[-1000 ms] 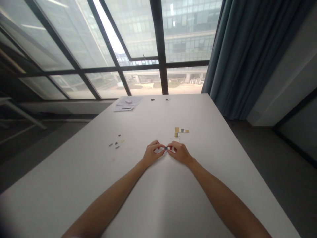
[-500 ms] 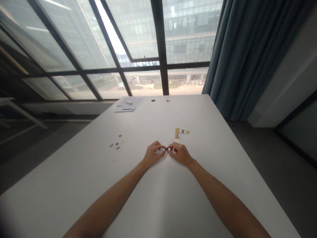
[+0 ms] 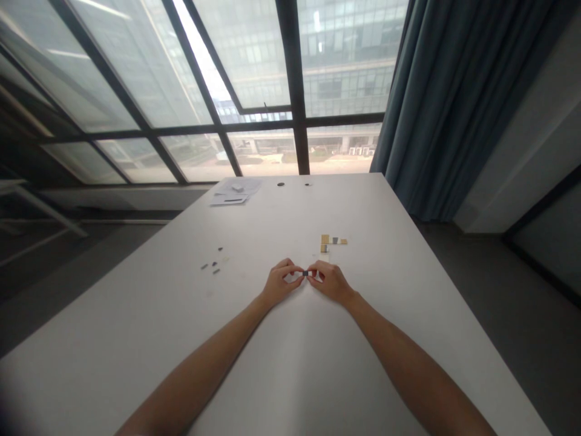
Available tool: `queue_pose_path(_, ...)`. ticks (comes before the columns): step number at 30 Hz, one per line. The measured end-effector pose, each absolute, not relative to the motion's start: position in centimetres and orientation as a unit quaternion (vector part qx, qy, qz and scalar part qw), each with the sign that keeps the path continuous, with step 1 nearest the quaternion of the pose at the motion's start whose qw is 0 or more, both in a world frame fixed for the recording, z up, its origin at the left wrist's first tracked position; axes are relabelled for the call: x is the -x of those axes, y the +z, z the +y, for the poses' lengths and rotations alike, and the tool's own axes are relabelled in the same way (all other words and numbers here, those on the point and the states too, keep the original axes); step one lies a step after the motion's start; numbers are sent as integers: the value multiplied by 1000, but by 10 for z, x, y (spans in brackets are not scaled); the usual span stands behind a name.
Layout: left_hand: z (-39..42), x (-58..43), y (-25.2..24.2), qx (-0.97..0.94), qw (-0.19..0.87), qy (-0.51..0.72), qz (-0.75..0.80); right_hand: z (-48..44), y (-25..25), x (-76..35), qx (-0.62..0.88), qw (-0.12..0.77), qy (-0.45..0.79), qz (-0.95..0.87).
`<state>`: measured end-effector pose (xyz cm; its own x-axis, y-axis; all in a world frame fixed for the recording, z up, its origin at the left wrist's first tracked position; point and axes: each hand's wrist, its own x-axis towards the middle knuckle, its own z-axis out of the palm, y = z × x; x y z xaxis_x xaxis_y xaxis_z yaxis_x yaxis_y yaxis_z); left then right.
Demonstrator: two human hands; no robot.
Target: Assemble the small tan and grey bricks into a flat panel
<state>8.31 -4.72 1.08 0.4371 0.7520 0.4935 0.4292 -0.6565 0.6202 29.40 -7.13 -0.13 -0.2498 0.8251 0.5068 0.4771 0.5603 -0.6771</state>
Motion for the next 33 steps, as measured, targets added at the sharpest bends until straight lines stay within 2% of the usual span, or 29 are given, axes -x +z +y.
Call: queue_pose_path(33, -46, -84, 11, -816, 213, 397, 363, -69, -6, -296, 430, 441, 170, -769)
